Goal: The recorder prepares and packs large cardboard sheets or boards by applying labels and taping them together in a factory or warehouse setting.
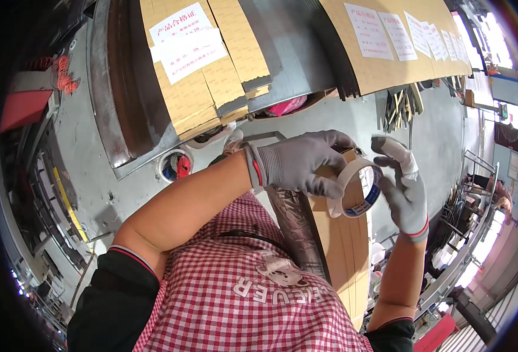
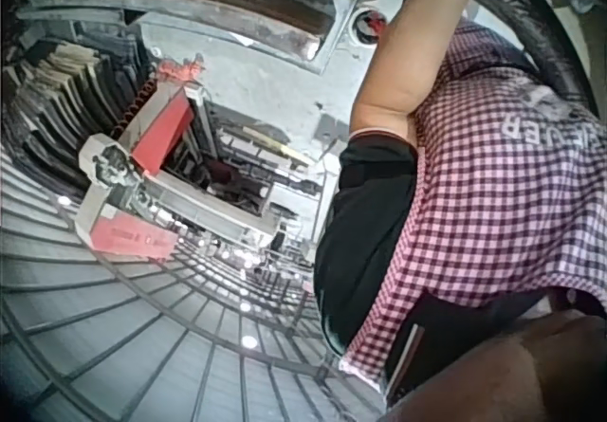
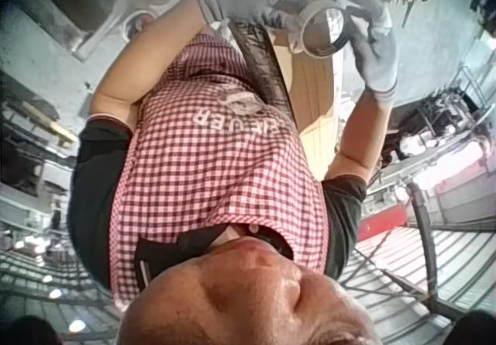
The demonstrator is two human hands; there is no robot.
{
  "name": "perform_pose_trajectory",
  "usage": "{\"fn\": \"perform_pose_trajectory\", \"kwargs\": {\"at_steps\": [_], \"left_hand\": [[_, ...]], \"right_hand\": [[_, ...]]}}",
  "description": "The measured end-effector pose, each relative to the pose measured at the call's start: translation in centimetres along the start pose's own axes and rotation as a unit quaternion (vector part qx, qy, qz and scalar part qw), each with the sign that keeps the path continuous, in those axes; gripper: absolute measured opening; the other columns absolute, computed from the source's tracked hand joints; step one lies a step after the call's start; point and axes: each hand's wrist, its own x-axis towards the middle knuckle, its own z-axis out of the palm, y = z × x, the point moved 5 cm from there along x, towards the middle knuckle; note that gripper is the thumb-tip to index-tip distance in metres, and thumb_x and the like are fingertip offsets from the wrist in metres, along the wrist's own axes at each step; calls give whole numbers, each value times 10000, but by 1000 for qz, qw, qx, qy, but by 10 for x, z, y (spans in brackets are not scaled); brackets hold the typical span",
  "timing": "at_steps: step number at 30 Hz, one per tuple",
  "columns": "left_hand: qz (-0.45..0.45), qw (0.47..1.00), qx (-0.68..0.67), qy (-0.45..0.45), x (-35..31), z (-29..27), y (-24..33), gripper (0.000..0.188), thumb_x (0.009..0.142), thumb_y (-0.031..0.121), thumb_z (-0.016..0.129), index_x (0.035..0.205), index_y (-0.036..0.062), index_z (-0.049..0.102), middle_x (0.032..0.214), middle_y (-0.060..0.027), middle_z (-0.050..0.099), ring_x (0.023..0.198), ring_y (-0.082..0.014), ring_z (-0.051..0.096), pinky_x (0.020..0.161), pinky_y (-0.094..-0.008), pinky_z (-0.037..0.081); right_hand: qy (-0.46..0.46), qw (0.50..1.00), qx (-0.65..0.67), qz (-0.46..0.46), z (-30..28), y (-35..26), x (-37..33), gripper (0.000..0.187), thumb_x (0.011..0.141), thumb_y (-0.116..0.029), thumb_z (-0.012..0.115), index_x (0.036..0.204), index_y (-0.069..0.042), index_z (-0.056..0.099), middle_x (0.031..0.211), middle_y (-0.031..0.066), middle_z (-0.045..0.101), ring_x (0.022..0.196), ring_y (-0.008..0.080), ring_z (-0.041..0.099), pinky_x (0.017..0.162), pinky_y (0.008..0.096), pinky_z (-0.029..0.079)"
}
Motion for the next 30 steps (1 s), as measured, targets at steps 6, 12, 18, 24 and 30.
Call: {"fn": "perform_pose_trajectory", "kwargs": {"at_steps": [6, 12, 18, 24, 30], "left_hand": [[32, 999, 29, 6, -3, -3, 3, 781, 710, 708, 614, 1076, 18, 623, 1305, -219, 450, 1246, -349, 410, 1054, -402, 321], [-13, 1000, 3, 4, 4, -6, 13, 879, 713, 703, 626, 1252, 37, 427, 1384, -235, 354, 1310, -349, 342, 1091, -431, 265], [-47, 993, 101, -47, 24, 11, 13, 659, 817, 635, 553, 1111, 47, 604, 1243, -238, 461, 1189, -362, 445, 1010, -412, 354], [-69, 993, 87, -52, 23, 7, 14, 625, 852, 575, 554, 1175, 40, 547, 1087, -186, 520, 1043, -313, 515, 927, -382, 403], [-109, 985, 134, -22, 20, 5, 9, 612, 826, 374, 676, 1249, 15, 415, 1197, -214, 491, 1183, -354, 465, 1012, -404, 370]], "right_hand": [[21, 996, -86, 30, -8, 20, -1, 311, 805, 50, 473, 1103, 38, 559, 919, 140, 637, 856, 224, 636, 746, 307, 489], [125, 947, 294, -38, -15, 45, -11, 170, 886, -18, 515, 1054, -26, 538, 1000, 181, 615, 905, 282, 625, 813, 365, 507], [76, 996, 19, 48, -6, 85, -21, 268, 894, -73, 524, 1149, 6, 546, 1139, 194, 588, 1058, 290, 585, 918, 395, 463], [-192, 954, -225, -44, -19, -38, 11, 181, 787, -195, 617, 850, -35, 673, 794, 116, 651, 827, 254, 630, 945, 428, 404], [-201, 929, -309, -36, -10, -3, 20, 225, 794, -265, 636, 651, -92, 639, 560, 121, 543, 575, 335, 552, 719, 407, 435]]}}
